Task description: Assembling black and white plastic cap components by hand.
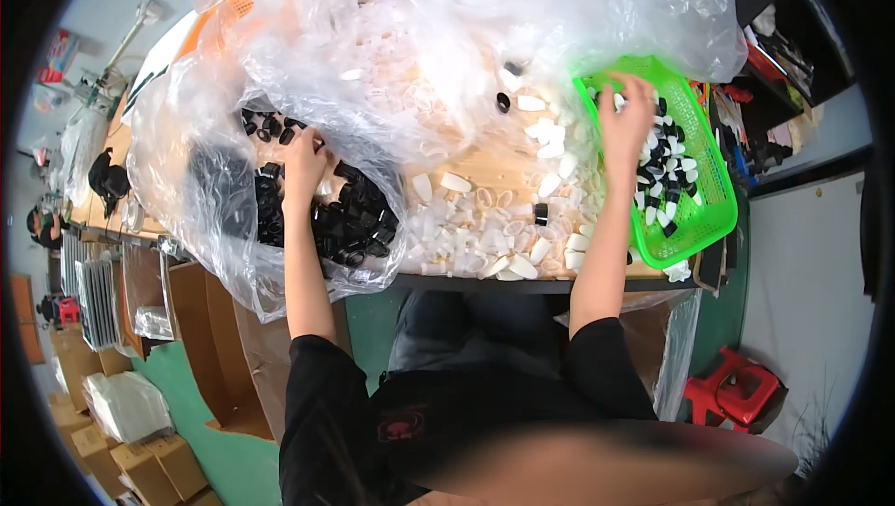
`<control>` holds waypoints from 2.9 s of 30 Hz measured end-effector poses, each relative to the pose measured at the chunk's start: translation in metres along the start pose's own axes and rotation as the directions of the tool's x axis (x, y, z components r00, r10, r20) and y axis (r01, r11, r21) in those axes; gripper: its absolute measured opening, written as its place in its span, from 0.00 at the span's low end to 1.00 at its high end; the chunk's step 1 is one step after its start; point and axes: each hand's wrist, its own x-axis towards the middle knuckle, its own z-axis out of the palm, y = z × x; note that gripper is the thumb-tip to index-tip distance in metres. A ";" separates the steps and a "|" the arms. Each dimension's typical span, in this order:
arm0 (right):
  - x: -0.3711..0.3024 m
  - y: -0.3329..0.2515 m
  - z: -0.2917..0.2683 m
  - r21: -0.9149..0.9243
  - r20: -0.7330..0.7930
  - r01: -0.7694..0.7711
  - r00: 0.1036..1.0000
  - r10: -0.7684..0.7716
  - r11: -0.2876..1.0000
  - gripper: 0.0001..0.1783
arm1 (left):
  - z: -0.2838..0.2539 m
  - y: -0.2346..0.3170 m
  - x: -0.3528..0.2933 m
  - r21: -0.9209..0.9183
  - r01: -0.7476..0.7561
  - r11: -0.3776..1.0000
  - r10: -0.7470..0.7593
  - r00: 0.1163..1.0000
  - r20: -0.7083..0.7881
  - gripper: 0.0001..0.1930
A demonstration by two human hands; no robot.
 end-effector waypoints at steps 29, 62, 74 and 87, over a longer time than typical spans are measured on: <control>-0.044 -0.123 0.021 0.673 0.088 0.028 0.989 -0.118 0.739 0.08 | 0.040 0.195 -0.008 -0.985 0.065 0.157 0.191 0.977 0.095 0.16; -0.059 -0.132 0.029 0.787 0.267 -0.209 0.964 -0.015 0.580 0.20 | 0.047 0.196 -0.010 -0.983 0.001 0.183 0.073 0.997 0.015 0.10; -0.054 -0.125 0.029 0.842 0.438 -0.395 0.898 -0.039 0.367 0.17 | 0.044 0.186 -0.009 -0.996 0.056 0.076 0.206 0.976 0.071 0.03; -0.050 -0.122 0.026 0.830 0.540 -0.534 0.841 0.006 0.164 0.12 | 0.039 0.189 -0.009 -0.991 0.098 -0.091 0.177 0.981 0.081 0.03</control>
